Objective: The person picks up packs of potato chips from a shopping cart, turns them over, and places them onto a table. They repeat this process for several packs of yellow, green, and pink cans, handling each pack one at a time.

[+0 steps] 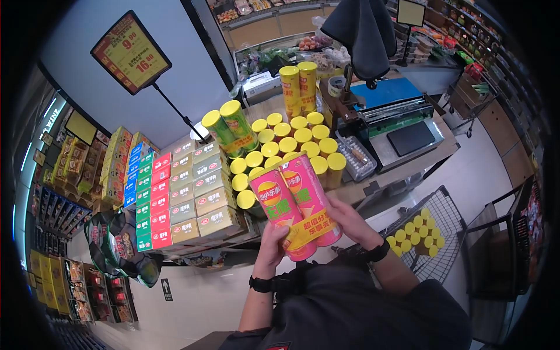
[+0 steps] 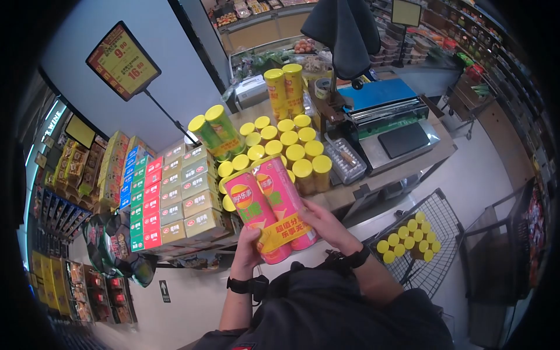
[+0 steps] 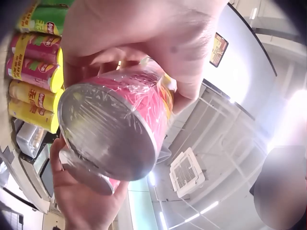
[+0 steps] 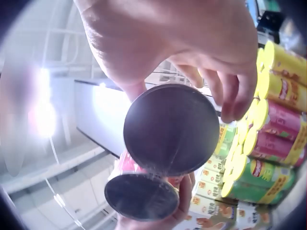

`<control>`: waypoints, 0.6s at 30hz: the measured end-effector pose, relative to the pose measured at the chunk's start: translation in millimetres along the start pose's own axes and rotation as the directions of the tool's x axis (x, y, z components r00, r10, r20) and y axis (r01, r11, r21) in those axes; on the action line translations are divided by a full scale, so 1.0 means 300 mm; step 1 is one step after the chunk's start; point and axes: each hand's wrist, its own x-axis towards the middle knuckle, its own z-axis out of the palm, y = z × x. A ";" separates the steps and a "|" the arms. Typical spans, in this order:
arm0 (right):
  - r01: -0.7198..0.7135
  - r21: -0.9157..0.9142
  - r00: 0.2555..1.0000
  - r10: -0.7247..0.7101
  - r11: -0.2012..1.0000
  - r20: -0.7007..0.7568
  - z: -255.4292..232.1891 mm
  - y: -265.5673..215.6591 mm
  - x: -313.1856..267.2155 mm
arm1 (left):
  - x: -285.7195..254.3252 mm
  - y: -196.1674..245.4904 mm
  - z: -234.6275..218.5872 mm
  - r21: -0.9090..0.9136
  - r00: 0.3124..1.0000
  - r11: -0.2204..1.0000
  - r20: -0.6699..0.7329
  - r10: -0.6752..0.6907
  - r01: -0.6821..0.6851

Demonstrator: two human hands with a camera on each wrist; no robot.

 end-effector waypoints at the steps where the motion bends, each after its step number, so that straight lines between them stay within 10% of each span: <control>1: -0.039 0.061 0.997 0.035 0.997 0.063 0.001 -0.021 -0.005 | 0.000 0.004 0.007 0.000 1.000 1.000 -0.001 0.000 0.000; 13: 0.121 -0.028 0.982 -0.116 0.992 0.149 -0.004 -0.034 -0.007 | -0.014 0.040 0.053 0.284 0.969 0.952 -0.181 0.169 -0.113; 18: 0.146 -0.358 0.975 -0.073 0.922 0.210 -0.073 -0.020 -0.003 | -0.041 0.097 0.041 0.759 0.979 0.649 -0.085 0.184 -0.056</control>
